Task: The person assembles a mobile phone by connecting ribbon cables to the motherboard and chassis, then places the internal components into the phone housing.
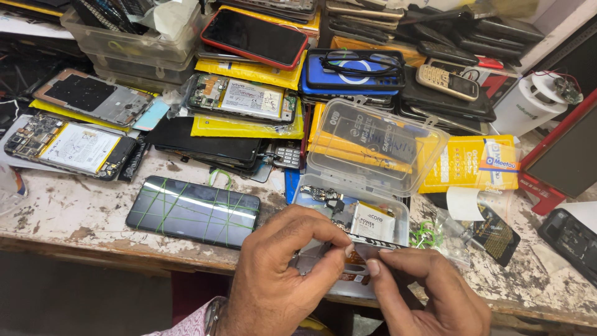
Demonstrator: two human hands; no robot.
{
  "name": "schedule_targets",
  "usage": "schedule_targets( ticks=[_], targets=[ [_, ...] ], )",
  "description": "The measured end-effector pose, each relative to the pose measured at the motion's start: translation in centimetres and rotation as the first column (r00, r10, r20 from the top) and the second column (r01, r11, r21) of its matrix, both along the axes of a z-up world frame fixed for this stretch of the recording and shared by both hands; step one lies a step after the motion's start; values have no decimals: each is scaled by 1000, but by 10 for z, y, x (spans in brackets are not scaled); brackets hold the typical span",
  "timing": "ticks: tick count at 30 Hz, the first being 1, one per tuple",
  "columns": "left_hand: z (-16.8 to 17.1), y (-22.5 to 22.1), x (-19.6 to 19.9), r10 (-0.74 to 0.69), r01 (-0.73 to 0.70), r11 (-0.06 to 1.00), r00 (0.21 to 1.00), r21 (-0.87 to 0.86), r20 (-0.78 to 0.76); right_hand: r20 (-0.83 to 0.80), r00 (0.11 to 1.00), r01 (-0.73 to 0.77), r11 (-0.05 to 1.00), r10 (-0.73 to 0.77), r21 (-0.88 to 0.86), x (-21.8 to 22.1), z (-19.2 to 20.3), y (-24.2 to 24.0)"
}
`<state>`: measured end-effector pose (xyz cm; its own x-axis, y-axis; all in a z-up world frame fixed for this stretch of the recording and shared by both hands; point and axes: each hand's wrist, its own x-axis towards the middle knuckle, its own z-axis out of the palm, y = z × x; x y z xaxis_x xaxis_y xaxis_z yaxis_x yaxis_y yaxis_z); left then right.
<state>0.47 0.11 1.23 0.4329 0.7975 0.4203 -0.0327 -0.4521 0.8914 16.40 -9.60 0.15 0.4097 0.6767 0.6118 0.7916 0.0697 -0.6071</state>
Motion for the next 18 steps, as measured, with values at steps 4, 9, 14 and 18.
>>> schedule_targets(
  ticks=[4,9,14,18],
  targets=[
    [0,0,0,8,-8,1000,1000,4,-6,1,1000,14,1000,-14,3,-2,0,0],
    [0,1,0,10,-10,1000,1000,4,-2,-79,997,-9,1000,8,-17,-3,1,1],
    [-1,1,-1,0,0,1000,1000,-10,-6,-180,984,-17,997,3,-75,-2,0,-1],
    [1,2,0,-6,6,1000,1000,-22,-16,-258,966,-43,997,26,-61,-2,-2,-1]
  ],
)
